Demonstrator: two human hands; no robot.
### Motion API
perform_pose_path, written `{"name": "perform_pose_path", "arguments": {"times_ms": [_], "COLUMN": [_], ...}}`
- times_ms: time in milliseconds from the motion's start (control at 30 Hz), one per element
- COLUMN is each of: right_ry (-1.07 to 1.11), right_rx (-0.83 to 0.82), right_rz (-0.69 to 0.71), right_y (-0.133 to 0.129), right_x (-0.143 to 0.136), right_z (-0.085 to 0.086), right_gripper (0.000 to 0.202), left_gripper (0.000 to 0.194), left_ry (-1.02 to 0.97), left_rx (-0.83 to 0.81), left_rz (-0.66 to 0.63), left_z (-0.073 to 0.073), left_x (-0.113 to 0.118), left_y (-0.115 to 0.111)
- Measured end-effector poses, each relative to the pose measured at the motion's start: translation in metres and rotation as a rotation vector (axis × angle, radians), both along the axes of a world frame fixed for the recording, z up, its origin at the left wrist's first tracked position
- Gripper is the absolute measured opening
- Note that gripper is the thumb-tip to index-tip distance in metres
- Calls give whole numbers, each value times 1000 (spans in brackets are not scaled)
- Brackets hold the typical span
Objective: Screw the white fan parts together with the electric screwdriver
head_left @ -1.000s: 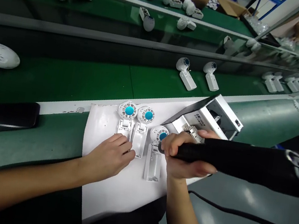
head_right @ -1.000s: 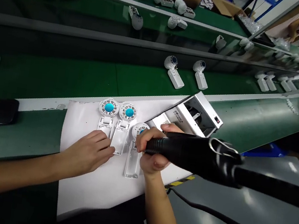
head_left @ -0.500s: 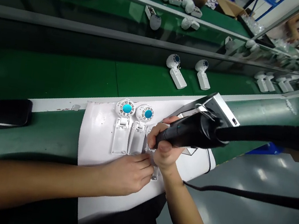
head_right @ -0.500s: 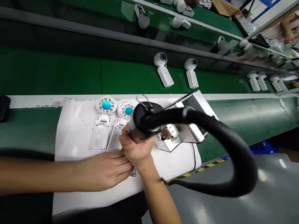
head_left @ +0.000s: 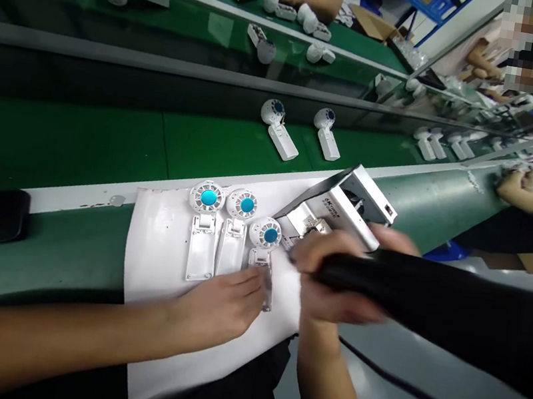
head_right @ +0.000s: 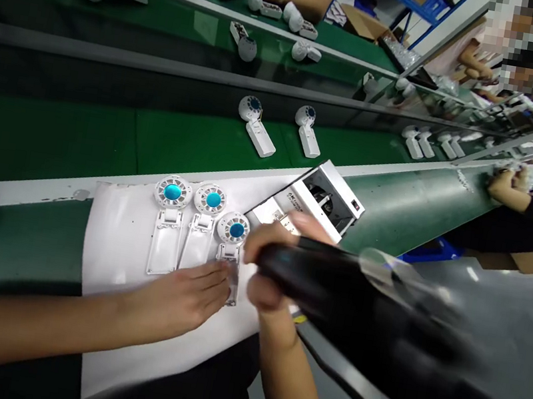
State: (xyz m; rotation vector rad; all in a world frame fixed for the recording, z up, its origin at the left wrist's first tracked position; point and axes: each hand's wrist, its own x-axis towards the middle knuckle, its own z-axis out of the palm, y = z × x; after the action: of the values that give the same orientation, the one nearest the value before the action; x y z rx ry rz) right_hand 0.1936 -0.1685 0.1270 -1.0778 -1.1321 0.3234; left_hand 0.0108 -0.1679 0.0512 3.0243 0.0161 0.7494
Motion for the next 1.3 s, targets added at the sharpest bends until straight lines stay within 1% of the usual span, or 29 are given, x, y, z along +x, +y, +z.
{"name": "perform_pose_path", "arguments": {"times_ms": [33,100,133,200,233,267,333,400,500,600,700,767,967,1067,1167,1233,1300], "right_ry": [-38,-49,-33,30,57,72,101,155,191,173,208,221,254,304,296,273,275], "right_rx": [210,304,306,272,264,250,210,157,143,164,139,102,-12,-83,-159,-179,-189], "right_rz": [-98,-203,-225,-222,-214,-197,-119,12,202,296,344,366,386,401,402,394,385], "right_y": [1,6,10,15,16,16,13,12,19,35,49,53,57,57,56,57,61], "right_x": [8,20,24,28,28,27,21,8,-19,-45,-57,-58,-58,-61,-63,-65,-67], "right_z": [10,22,24,22,20,19,18,21,22,12,-2,-8,-21,-32,-45,-51,-52], "right_gripper": [66,53,49,47,48,49,50,49,50,49,46,48,55,59,61,62,63], "left_gripper": [26,36,42,52,53,50,44,45,36,35,37,37,40,43,43,43,43], "left_ry": [-1,24,54,114,133,143,139,129,113,83,71,69,65,73,99,109,97], "left_rx": [5,-7,-25,-57,-60,-56,-61,-108,-185,-188,-182,-185,-199,-206,-215,-213,-194], "left_rz": [9,33,62,140,167,177,132,54,-18,-17,-6,0,-14,-24,-34,-30,-30], "left_z": [2,6,7,7,7,6,6,7,7,4,0,-1,-3,-4,-5,-5,-5], "left_x": [-3,-13,-19,-33,-40,-45,-52,-53,-48,-43,-41,-41,-39,-39,-41,-41,-41], "left_y": [2,9,13,21,25,29,34,34,29,23,21,21,19,19,19,19,20]}}
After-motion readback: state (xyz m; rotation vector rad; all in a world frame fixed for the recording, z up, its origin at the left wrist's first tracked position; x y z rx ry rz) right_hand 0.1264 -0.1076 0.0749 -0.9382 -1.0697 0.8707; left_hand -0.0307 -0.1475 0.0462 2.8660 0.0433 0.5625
